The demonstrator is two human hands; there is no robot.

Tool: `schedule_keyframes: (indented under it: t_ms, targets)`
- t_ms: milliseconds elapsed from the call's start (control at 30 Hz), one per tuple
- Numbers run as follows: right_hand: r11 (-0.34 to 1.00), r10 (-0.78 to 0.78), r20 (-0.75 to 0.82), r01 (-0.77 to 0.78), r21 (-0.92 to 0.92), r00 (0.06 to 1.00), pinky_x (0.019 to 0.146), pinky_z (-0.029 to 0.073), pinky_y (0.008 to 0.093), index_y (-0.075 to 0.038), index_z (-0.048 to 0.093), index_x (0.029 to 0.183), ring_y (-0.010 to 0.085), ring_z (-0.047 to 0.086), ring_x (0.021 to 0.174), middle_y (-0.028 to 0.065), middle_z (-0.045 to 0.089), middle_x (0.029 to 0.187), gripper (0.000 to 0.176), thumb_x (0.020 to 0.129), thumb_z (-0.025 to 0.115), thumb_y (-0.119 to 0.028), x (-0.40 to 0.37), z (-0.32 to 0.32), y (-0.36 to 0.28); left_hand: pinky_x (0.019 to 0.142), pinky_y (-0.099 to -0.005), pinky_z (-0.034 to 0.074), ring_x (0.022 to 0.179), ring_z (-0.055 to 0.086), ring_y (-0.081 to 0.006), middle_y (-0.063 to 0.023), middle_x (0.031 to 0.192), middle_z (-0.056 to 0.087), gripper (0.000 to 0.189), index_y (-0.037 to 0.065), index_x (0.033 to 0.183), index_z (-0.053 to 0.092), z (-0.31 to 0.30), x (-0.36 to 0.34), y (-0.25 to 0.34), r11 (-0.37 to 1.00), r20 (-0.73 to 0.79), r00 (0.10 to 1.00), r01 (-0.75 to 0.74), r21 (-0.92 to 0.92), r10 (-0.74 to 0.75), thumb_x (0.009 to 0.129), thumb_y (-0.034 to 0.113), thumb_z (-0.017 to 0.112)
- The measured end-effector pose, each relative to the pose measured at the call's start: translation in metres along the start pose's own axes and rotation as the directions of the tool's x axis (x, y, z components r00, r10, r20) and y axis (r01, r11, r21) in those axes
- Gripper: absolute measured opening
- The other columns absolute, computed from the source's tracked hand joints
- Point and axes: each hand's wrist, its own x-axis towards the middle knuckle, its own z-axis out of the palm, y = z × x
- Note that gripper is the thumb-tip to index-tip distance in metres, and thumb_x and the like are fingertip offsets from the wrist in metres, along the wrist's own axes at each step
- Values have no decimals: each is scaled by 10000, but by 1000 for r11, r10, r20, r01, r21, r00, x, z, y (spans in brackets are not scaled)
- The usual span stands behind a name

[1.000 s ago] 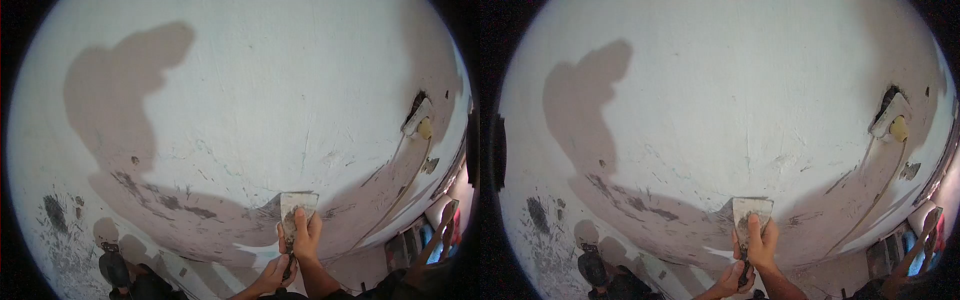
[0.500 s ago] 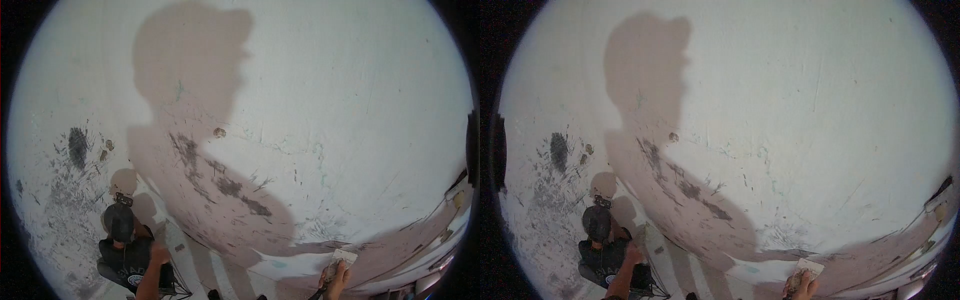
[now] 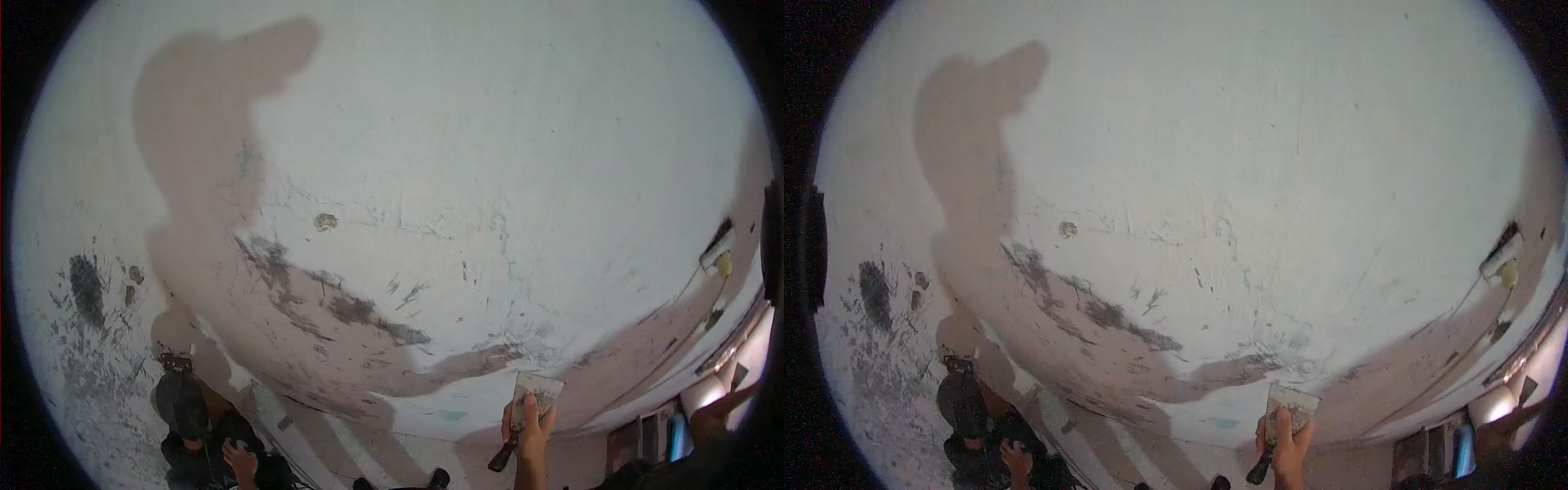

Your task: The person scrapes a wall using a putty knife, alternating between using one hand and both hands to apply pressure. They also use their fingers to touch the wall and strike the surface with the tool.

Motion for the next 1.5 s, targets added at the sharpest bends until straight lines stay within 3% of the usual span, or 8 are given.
schedule_keyframes:
  t_ms: [133, 433, 667, 733, 900, 1000, 1133, 1500]
  targets:
    - [997, -31, 128, 21, 73, 991, 315, 349, 269, -7, 459, 1007, 149, 460, 370, 103, 555, 615, 310, 936, 556, -293, 0, 4, -1, 876, -427, 436, 1108, 482, -275, -178, 1174, 471, 287, 23, 1001, 505, 29, -16, -5, 934, -487, 824, -133, 332, 290, 885, 275, 578]
    - [994, -50, -23, 52, 95, 998, 314, 347, 273, -6, 462, 986, 152, 448, 363, 101, 539, 596, 283, 950, 522, -280, -17, 21, -13, 988, -530, 361, 1246, 376, -362, -134, 1443, 321, 557, 194, 1409, 388, 39, -5, -3, 999, 80, 997, -20, 34, 17, 919, 413, 539]
    - [988, -127, -11, 127, 83, 992, 290, 316, 268, -11, 472, 854, 126, 392, 336, 70, 469, 556, 399, 934, 496, -401, -23, 19, -2, 997, -508, 384, 1227, 414, -374, -160, 1395, 410, 555, 146, 1407, 395, -22, -17, 43, 949, -230, 933, -226, 222, 276, 944, 444, 471]
    - [984, -130, 127, 113, 136, 983, 299, 309, 262, -8, 470, 818, 109, 374, 391, 55, 436, 590, 548, 911, 445, -547, -23, 17, 5, 992, -467, 384, 1222, 428, -340, -154, 1380, 429, 537, 118, 1396, 405, -13, -13, 56, 919, 60, 933, -337, -205, 356, 947, 403, 488]
    - [895, -87, 266, -42, 445, 960, 318, 285, 247, -47, 442, 839, 95, 335, 476, 19, 364, 640, 585, 902, 385, -626, -36, 44, 21, 997, -390, 371, 1206, 472, -253, -123, 1351, 472, 564, 50, 1388, 399, -26, -39, 122, 346, 384, 526, 174, -922, 759, 941, 363, 540]
    - [892, 154, 192, -220, 395, 969, 340, 284, 230, -81, 370, 1345, 82, 334, 503, 2, 380, 678, 574, 956, 405, -501, -36, 61, 29, 1040, -430, 337, 1257, 440, -267, -126, 1375, 437, 685, 53, 1428, 305, -112, -129, 227, 142, 163, 81, 222, -965, 983, 933, 482, 506]
    - [983, -105, 163, 78, 166, 981, 376, 361, 235, -62, 304, 1403, 85, 417, 526, 5, 458, 722, 547, 965, 492, -330, -35, 103, -3, 900, -343, 410, 1115, 489, -233, -173, 1170, 485, 194, 19, 1028, 495, -164, -193, 307, 91, 90, -14, 209, -974, 996, 957, 199, 485]
    - [899, -423, 103, 404, 168, 900, 384, 463, 279, 17, 476, 973, 166, 558, 445, 113, 561, 665, 269, 982, 476, -252, -2, 138, -101, 549, -281, 464, 578, 565, -139, -79, 694, 589, 369, -18, 981, 554, -278, -194, 407, -255, -273, 126, -141, -956, 954, 998, 321, 408]
